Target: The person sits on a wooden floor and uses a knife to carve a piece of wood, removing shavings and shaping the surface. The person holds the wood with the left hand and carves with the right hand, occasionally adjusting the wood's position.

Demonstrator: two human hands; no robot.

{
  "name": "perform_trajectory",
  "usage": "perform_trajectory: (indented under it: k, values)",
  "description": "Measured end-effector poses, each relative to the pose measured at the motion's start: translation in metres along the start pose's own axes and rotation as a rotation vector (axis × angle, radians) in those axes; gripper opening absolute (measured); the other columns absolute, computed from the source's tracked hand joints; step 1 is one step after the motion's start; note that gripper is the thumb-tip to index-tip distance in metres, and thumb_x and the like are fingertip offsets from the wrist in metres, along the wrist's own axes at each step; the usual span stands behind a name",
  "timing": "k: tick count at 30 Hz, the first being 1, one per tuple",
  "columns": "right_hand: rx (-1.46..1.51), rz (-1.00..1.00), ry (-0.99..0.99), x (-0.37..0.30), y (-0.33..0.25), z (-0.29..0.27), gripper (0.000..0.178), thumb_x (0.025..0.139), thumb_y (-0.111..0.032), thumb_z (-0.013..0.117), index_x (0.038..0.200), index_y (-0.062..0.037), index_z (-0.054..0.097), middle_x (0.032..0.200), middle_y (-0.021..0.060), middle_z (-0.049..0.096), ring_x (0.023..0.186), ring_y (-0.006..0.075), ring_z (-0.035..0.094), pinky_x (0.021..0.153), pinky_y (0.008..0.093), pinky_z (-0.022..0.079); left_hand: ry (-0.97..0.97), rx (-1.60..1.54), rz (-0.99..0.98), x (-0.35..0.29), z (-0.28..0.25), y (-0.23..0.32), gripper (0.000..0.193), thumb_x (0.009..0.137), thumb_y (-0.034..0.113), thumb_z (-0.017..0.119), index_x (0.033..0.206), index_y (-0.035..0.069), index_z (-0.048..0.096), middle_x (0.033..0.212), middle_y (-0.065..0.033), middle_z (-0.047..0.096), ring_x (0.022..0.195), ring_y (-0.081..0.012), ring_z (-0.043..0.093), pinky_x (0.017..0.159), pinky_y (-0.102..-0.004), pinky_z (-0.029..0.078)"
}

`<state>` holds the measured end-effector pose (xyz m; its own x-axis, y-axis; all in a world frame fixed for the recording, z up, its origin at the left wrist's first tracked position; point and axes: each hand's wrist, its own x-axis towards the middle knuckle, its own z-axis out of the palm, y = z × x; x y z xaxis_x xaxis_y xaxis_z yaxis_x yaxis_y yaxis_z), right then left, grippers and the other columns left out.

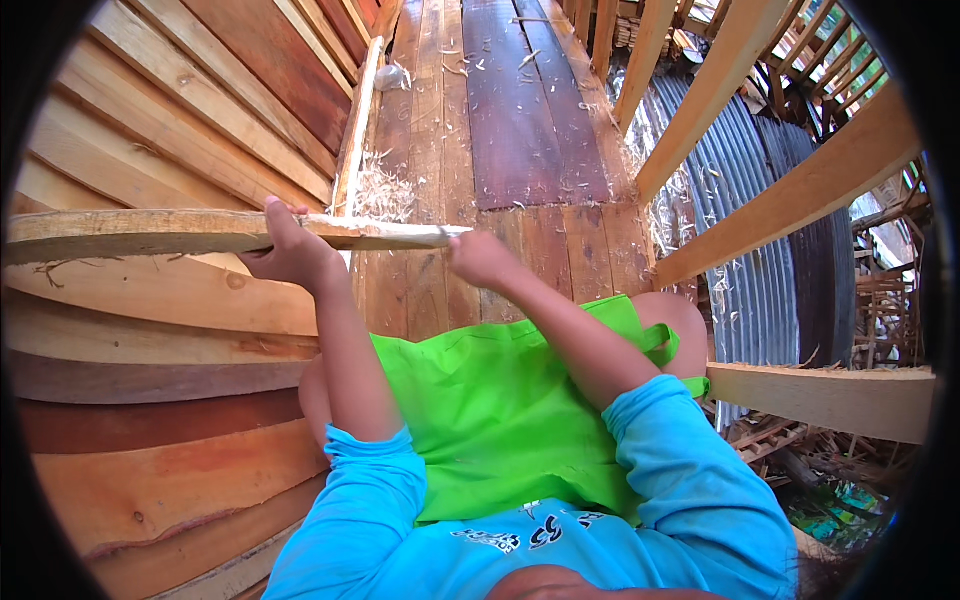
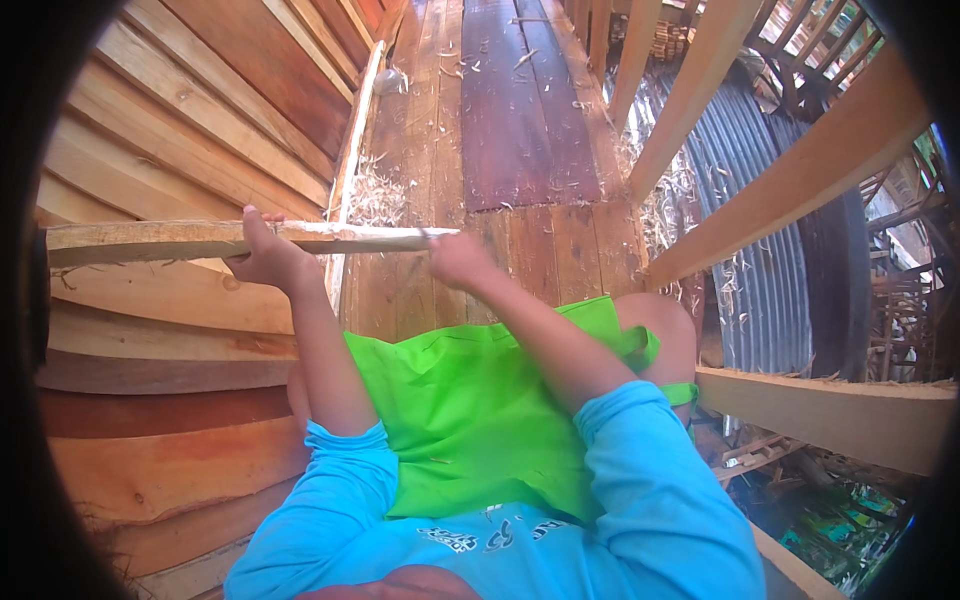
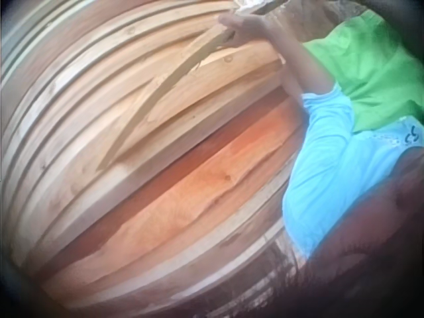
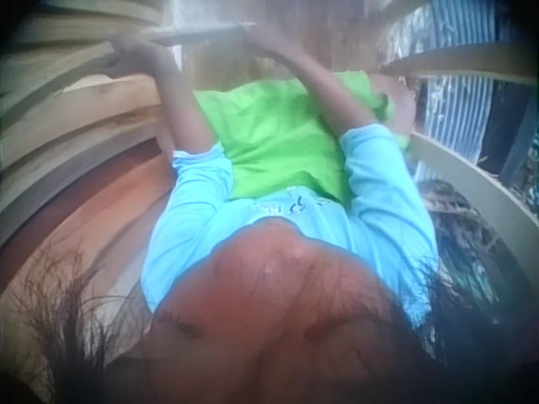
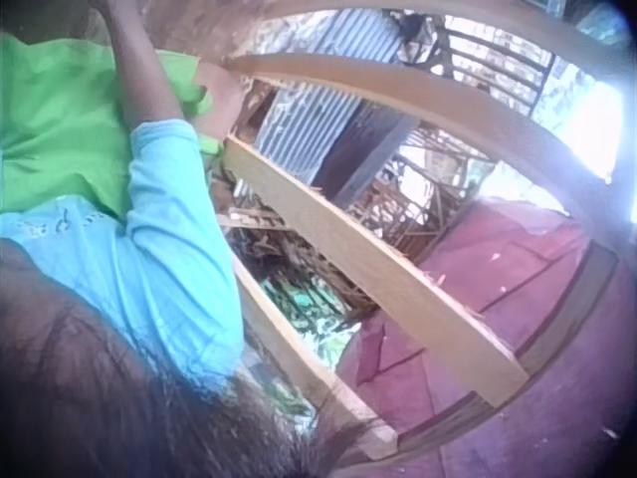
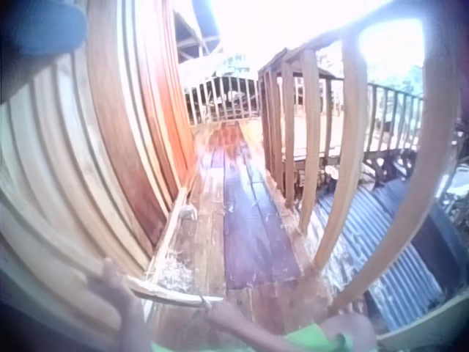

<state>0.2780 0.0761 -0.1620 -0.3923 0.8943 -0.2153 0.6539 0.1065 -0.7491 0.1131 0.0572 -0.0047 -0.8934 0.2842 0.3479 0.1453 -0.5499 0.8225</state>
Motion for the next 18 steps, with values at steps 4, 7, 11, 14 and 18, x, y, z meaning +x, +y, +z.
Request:
perform_trajectory:
  k: [4,7,11,14,18]
  values:
    - [0.052,-0.117,-0.007,-0.022,-0.055,-0.003,0.038,0.098,-0.024,0.035,0.099,-0.0021,0.065,0.091,0.0260,0.065,0.089,0.0425,0.062,0.085,0.0519,0.048,0.031,0.035,0.028,0.004,-0.009,0.000,0.053,0.082,0.005,0.062,0.128,-0.009,0.038,0.101,-0.0163,0.058,0.066,-0.0154,0.054,0.061,-0.0283,0.049]
    - [-0.026,-0.042,0.106,0.005,0.043,0.001,0.036,0.098,-0.025,0.038,0.100,-0.0011,0.064,0.089,0.0269,0.064,0.087,0.0431,0.062,0.084,0.0515,0.048,-0.021,0.003,-0.035,-0.012,0.008,0.006,0.053,0.084,0.005,0.062,0.128,-0.009,0.038,0.107,-0.0172,0.058,0.068,-0.0156,0.055,0.061,-0.0271,0.049]
    - [0.046,-0.087,0.044,-0.020,-0.049,0.006,0.037,0.098,-0.026,0.037,0.099,-0.0001,0.064,0.090,0.0280,0.064,0.089,0.0429,0.062,0.084,0.0512,0.048,0.039,0.047,0.011,0.000,-0.018,0.006,0.052,0.085,0.007,0.063,0.128,-0.010,0.037,0.108,-0.0173,0.057,0.071,-0.0161,0.056,0.062,-0.0274,0.050]
    - [-0.090,-0.135,-0.019,-0.010,-0.036,-0.004,0.040,0.098,-0.028,0.036,0.101,0.0022,0.062,0.093,0.0267,0.065,0.089,0.0422,0.063,0.084,0.0507,0.049,0.026,0.062,-0.001,-0.003,-0.018,0.005,0.053,0.086,0.008,0.063,0.128,-0.009,0.036,0.108,-0.0168,0.057,0.072,-0.0164,0.057,0.062,-0.0269,0.051]
    - [-0.129,0.010,0.014,0.000,0.010,0.003,0.040,0.098,-0.027,0.036,0.100,0.0034,0.063,0.093,0.0274,0.065,0.089,0.0426,0.063,0.085,0.0500,0.049,-0.099,0.072,-0.005,-0.007,-0.013,0.011,0.056,0.086,0.013,0.066,0.129,-0.007,0.035,0.109,-0.0163,0.056,0.077,-0.0163,0.058,0.064,-0.0272,0.052]
